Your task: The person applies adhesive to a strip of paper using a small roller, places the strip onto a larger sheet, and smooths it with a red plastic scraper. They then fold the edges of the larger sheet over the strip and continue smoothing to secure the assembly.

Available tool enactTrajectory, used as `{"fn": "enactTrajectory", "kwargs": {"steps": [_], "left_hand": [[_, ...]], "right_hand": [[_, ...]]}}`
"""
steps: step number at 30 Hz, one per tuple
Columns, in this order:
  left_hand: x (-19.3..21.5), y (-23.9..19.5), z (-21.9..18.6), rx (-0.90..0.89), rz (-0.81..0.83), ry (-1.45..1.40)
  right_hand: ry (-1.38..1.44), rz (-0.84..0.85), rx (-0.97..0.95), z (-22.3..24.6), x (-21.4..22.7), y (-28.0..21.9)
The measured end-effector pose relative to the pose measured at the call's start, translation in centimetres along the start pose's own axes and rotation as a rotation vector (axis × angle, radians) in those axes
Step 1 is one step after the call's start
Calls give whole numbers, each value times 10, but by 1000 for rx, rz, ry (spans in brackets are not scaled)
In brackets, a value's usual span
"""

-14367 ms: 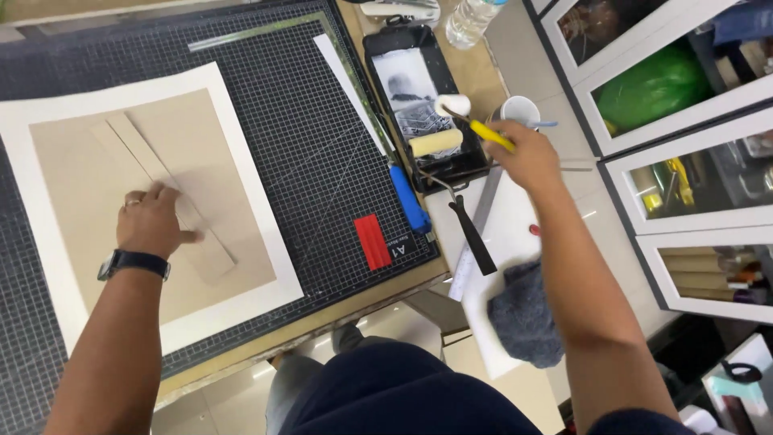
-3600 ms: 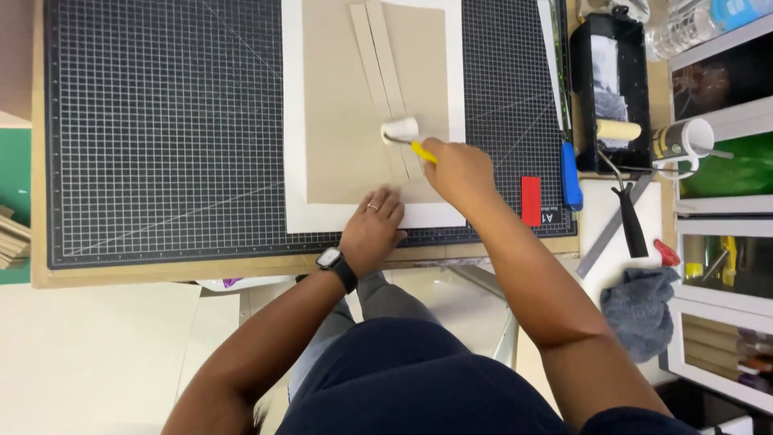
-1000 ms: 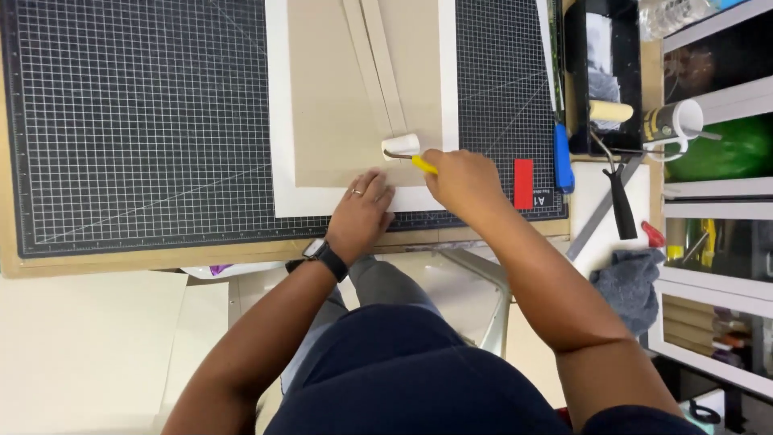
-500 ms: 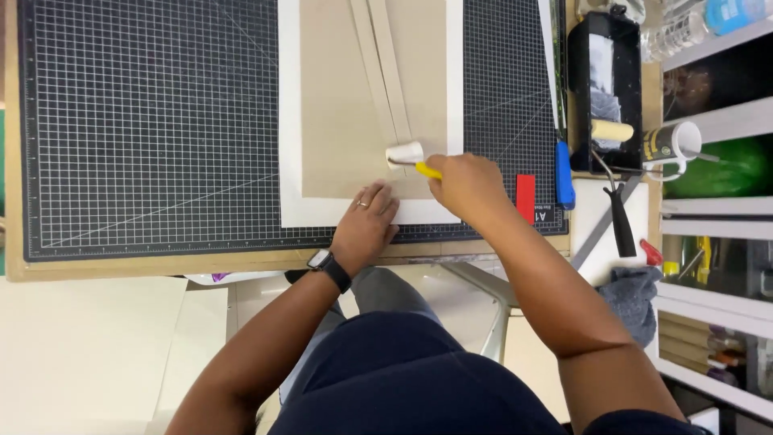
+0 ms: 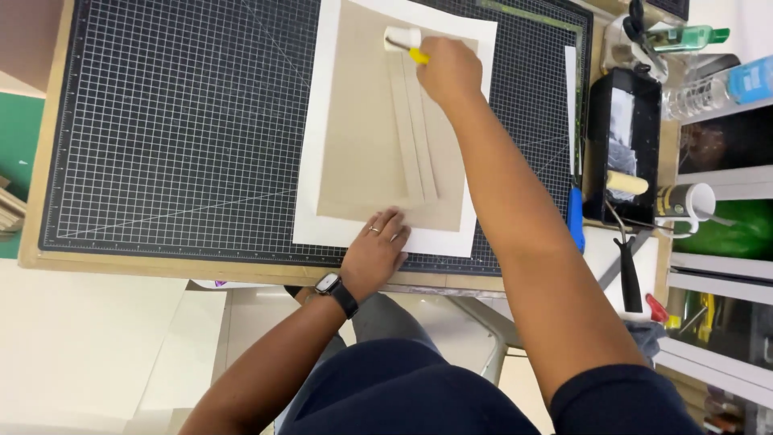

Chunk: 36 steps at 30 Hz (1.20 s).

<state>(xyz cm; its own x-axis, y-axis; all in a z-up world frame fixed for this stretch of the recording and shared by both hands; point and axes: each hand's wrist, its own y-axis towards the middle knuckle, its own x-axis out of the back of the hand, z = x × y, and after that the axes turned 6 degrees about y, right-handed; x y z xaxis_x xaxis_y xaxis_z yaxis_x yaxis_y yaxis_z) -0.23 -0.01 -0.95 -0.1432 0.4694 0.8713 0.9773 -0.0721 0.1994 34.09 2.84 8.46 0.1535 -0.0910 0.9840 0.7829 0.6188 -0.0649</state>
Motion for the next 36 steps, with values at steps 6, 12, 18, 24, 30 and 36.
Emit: {"fn": "enactTrajectory", "kwargs": {"steps": [6, 12, 18, 24, 30, 36], "left_hand": [[5, 5, 1, 2, 33, 6], [8, 2, 4, 13, 128, 58], [15, -2, 8, 40, 103, -25], [2, -8, 19, 47, -22, -46], [33, -4, 8, 258, -27, -247], [42, 8, -5, 414, -97, -473]], "right_hand": [[-16, -9, 23, 1, -5, -8], [14, 88, -2, 14, 28, -133], [27, 228, -94, 36, 65, -247], [34, 323, -143, 37, 78, -309], [85, 325, -122, 26, 86, -318], [441, 176, -255, 5, 160, -356]]}}
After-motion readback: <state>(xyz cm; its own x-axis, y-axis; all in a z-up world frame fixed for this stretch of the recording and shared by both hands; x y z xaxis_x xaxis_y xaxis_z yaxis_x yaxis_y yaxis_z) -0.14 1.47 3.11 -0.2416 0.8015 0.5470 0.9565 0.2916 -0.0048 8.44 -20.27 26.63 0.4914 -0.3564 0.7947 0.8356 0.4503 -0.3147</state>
